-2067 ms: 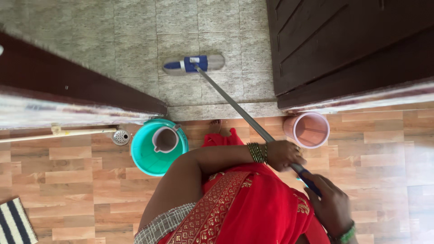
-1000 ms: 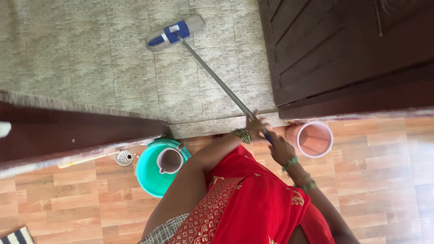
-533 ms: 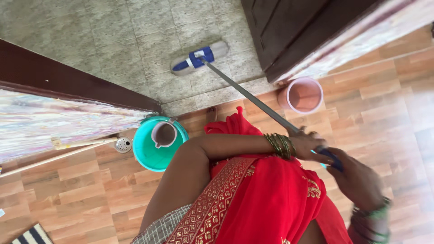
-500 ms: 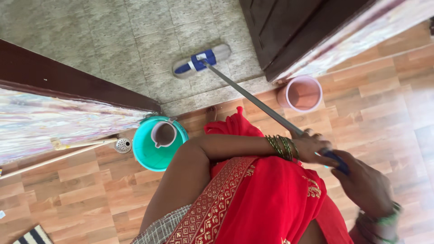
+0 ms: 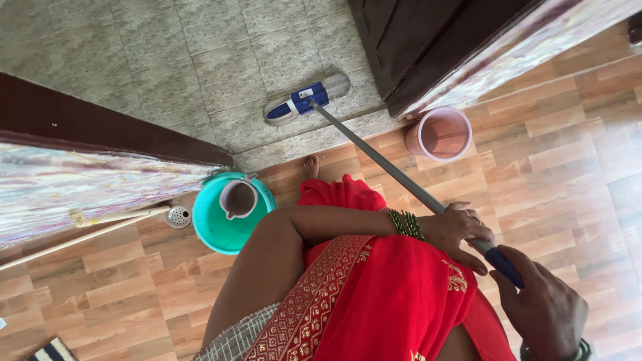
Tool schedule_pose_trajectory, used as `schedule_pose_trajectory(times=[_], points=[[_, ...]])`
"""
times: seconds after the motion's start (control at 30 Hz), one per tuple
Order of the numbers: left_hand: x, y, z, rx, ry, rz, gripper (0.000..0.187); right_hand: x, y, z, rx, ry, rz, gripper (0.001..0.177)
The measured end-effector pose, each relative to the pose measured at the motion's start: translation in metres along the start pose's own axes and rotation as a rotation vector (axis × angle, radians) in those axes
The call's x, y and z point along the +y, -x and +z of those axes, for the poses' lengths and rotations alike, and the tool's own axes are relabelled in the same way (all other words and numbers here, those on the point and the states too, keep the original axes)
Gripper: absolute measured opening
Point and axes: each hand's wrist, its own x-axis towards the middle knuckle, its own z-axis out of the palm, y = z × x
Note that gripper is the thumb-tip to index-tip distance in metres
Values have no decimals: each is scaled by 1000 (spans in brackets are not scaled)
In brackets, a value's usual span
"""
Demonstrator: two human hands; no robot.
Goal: The person mops a tile floor using a spray mop, moving the mop head across the surface while holding the handle with both hands.
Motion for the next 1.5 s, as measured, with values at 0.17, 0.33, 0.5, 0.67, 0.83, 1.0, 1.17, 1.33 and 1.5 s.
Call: schedule_pose_trajectory(times=[0.17, 0.33, 0.5, 0.67, 0.83, 1.0, 1.17, 1.33, 1.5], points=[[-45, 8, -32, 27, -39, -30, 64, -21, -45, 22, 54, -29, -66, 36], [-126, 26, -78, 167, -142, 44, 53, -62, -118, 67, 0, -145, -59, 34], [-244, 61, -157, 128, -207, -17, 44, -117, -225, 158, -92, -194, -144, 47], [-352, 116, -253, 152, -434, -232, 58, -197, -355, 254, -109, -190, -345, 51], [-428, 126, -318, 228, -680, -751, 65, -280, -489, 276, -181, -174, -301, 58], [-431, 116, -328, 138, -598, -1030, 94, -300, -520, 303, -250, -166, -274, 55], [-380, 113, -282, -100, -608, -1012, 103, -249, -463, 344, -293, -242, -270, 62], [-325, 109, -199, -187, -587, -630, 88, -148, -361, 336, -334, -361, -199, 70], [-262, 79, -103, -132, -424, -285, 94, -66, -238, 265, -406, -367, -138, 61]])
